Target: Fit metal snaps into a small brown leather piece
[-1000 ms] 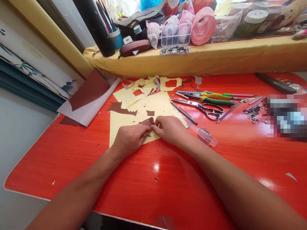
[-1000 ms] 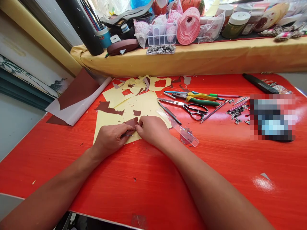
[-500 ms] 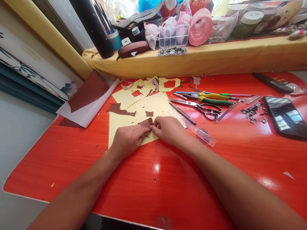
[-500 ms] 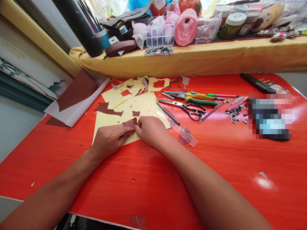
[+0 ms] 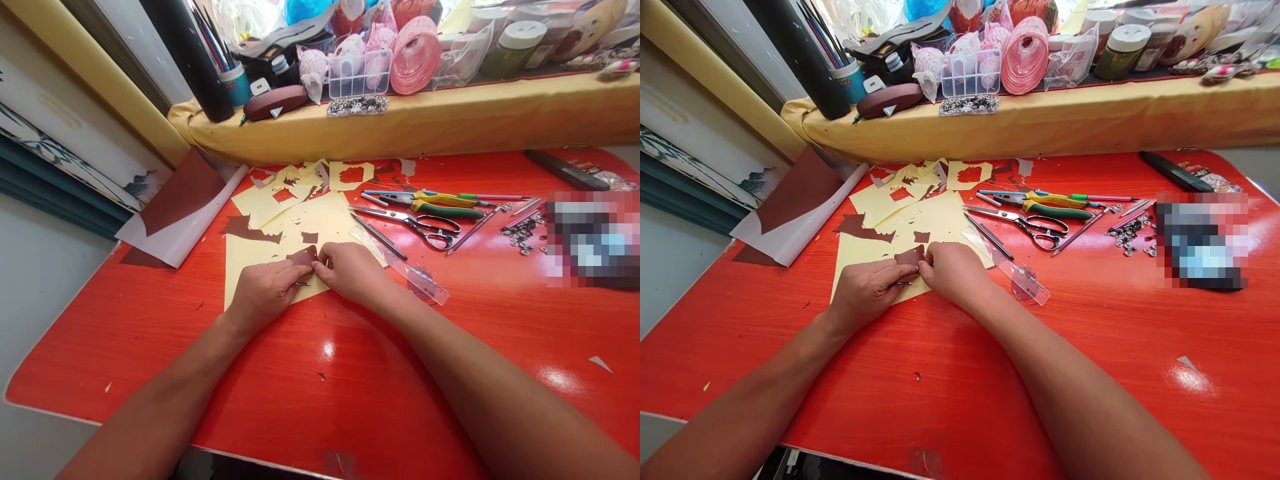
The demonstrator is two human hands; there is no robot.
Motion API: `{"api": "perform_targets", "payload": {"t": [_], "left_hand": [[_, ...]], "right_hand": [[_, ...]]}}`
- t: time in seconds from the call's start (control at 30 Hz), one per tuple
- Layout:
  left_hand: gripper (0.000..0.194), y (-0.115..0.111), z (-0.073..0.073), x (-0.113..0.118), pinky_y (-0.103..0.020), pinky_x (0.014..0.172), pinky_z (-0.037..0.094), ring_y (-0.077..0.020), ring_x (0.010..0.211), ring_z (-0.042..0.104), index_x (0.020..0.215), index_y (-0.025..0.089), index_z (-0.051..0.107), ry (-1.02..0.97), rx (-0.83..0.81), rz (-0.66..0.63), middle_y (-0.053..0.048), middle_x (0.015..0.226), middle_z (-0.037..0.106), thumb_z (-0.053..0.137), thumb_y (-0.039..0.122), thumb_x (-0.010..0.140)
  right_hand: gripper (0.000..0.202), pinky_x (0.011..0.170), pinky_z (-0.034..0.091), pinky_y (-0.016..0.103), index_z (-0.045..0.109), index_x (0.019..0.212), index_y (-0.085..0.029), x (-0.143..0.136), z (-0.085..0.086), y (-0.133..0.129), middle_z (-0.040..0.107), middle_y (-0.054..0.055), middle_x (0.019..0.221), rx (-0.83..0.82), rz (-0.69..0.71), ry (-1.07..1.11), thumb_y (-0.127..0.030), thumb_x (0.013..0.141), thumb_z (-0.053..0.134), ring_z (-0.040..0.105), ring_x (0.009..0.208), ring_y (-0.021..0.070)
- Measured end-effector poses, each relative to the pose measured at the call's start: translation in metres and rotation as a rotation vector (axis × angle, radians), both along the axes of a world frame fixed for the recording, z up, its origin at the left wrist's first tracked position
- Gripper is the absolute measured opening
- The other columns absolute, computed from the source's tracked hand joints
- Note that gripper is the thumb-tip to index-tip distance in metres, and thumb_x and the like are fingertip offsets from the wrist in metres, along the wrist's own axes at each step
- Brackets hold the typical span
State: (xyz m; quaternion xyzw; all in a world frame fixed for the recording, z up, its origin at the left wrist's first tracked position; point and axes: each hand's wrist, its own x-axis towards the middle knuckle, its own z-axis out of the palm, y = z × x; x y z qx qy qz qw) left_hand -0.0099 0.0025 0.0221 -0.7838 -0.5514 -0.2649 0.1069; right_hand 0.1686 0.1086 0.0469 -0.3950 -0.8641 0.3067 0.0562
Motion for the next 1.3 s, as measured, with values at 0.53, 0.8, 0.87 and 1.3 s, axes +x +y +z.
{"api": "perform_targets", "payload": {"t": [0.53,0.8,0.87,1.3], "left_hand": [[0.019,0.0001,-0.0008,0.0002,-0.026,0.059,0.050,-0.0132,0.067,0.073,0.103,0.022,0.079,-0.117,-0.100,0.036,0.002,0.083,0.082,0.062,0.016,0.099],[0.019,-0.0002,-0.0043,-0.0013,-0.026,0.066,0.057,-0.0158,0.077,0.079,0.108,0.021,0.079,-0.205,-0.149,0.046,-0.001,0.096,0.085,0.062,0.020,0.100],[0.019,-0.0006,-0.0032,-0.0014,-0.026,0.064,0.056,-0.0153,0.074,0.078,0.106,0.022,0.079,-0.203,-0.151,0.046,-0.001,0.093,0.085,0.062,0.019,0.100],[0.020,-0.0003,-0.0013,-0.0036,-0.026,0.060,0.051,-0.0135,0.070,0.074,0.104,0.024,0.079,-0.146,-0.118,0.027,0.003,0.085,0.082,0.063,0.014,0.097]], "right_hand": [[0.018,0.061,0.032,0.030,0.075,0.094,-0.021,-0.0017,-0.0041,0.0009,0.079,0.005,0.090,0.027,-0.005,0.009,-0.030,0.097,0.061,0.065,0.080,0.0203],[0.021,0.063,0.034,0.030,0.075,0.097,-0.020,-0.0007,-0.0001,-0.0003,0.080,0.006,0.093,0.015,-0.019,0.010,-0.034,0.100,0.061,0.067,0.082,0.0214],[0.020,0.063,0.034,0.030,0.075,0.097,-0.020,-0.0009,0.0004,-0.0004,0.080,0.007,0.093,0.019,-0.014,0.008,-0.033,0.100,0.060,0.068,0.083,0.0220],[0.018,0.063,0.033,0.031,0.075,0.095,-0.021,-0.0035,-0.0027,-0.0007,0.080,0.006,0.092,0.027,-0.026,-0.015,-0.033,0.098,0.062,0.069,0.083,0.0227]]}}
